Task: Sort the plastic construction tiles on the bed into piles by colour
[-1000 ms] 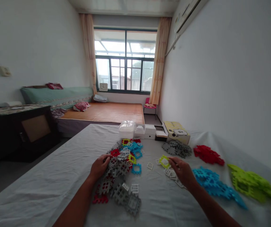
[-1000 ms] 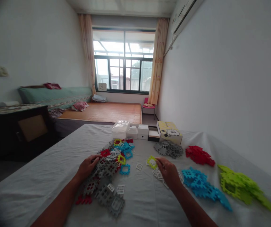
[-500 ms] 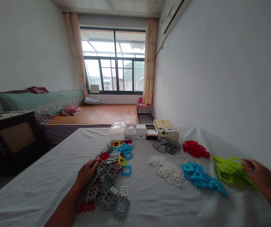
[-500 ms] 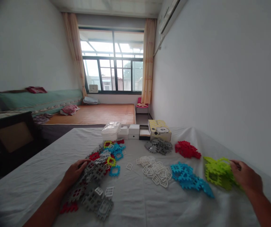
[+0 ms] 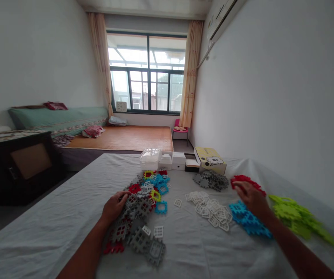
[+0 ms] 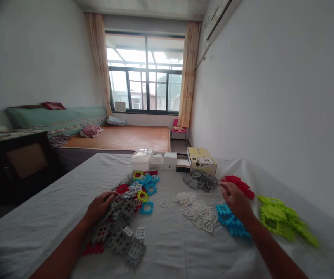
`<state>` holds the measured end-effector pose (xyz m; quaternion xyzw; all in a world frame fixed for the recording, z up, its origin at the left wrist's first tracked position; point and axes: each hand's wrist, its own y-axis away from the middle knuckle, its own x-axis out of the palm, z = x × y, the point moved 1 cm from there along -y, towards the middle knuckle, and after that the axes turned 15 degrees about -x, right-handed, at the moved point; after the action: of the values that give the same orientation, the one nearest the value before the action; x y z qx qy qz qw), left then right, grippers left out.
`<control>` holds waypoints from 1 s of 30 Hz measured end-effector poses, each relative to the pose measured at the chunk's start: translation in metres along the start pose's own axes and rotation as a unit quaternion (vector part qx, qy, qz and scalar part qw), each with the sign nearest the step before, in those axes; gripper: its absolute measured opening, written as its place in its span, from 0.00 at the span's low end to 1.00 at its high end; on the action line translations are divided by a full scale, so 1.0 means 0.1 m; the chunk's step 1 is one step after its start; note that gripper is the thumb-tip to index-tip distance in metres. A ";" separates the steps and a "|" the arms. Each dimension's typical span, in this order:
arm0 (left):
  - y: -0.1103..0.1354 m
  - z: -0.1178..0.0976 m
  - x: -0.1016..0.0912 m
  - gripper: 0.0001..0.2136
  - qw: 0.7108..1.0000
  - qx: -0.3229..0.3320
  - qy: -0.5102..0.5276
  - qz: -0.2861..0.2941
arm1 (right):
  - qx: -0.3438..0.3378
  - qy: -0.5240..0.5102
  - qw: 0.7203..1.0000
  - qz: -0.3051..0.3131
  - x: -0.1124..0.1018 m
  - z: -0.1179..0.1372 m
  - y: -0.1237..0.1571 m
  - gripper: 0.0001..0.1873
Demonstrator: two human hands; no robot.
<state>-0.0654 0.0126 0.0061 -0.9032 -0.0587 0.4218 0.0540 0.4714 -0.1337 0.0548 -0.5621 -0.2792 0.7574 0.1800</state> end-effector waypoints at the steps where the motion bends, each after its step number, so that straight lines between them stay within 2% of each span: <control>1: 0.01 -0.01 -0.01 0.17 1.000 0.000 0.002 0.001 | -0.030 -0.057 0.997 0.042 0.18 0.34 -0.11 0.18; 3: 0.04 -0.04 -0.02 0.17 1.000 -0.001 0.006 0.002 | -0.101 -0.135 0.980 0.103 0.51 0.99 -0.28 0.17; 5: 0.07 -0.07 -0.04 0.17 1.000 -0.001 0.011 0.004 | -0.170 -0.168 0.963 0.126 0.81 1.53 -0.37 0.18; 7: 0.09 -0.08 -0.05 0.16 1.000 -0.005 0.013 0.004 | -0.212 -0.167 0.951 0.149 1.07 1.91 -0.41 0.21; 9: 0.09 -0.09 -0.05 0.16 1.000 -0.007 0.019 0.003 | -0.221 -0.143 0.949 0.174 1.29 2.14 -0.42 0.26; 11: 0.09 -0.08 -0.04 0.16 1.000 -0.007 0.026 0.003 | -0.211 -0.123 0.951 0.191 1.45 2.23 -0.40 0.25; 13: 0.09 -0.07 -0.03 0.16 1.000 -0.007 0.030 0.006 | -0.204 -0.137 0.950 0.190 1.53 2.24 -0.37 0.21; 17: 0.07 -0.05 0.00 0.16 1.000 -0.010 0.023 0.009 | -0.204 -0.221 0.940 0.163 1.51 2.09 -0.31 0.15; 23: 0.07 -0.06 0.00 0.17 1.000 -0.007 0.017 0.010 | -0.093 -0.256 0.958 0.089 1.50 1.88 -0.33 0.16; 26: 0.07 -0.06 -0.01 0.16 1.000 -0.008 0.017 0.008 | -0.121 -0.235 0.960 0.089 1.55 1.98 -0.36 0.16; 30: 0.07 -0.05 0.00 0.17 1.000 -0.014 0.013 0.009 | -0.181 -0.179 0.957 0.141 1.59 2.21 -0.39 0.19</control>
<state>-0.0610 0.0059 0.0086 -0.9099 -0.0559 0.4093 0.0380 0.2115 -0.0586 0.0070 -0.4738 -0.3575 0.8002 -0.0866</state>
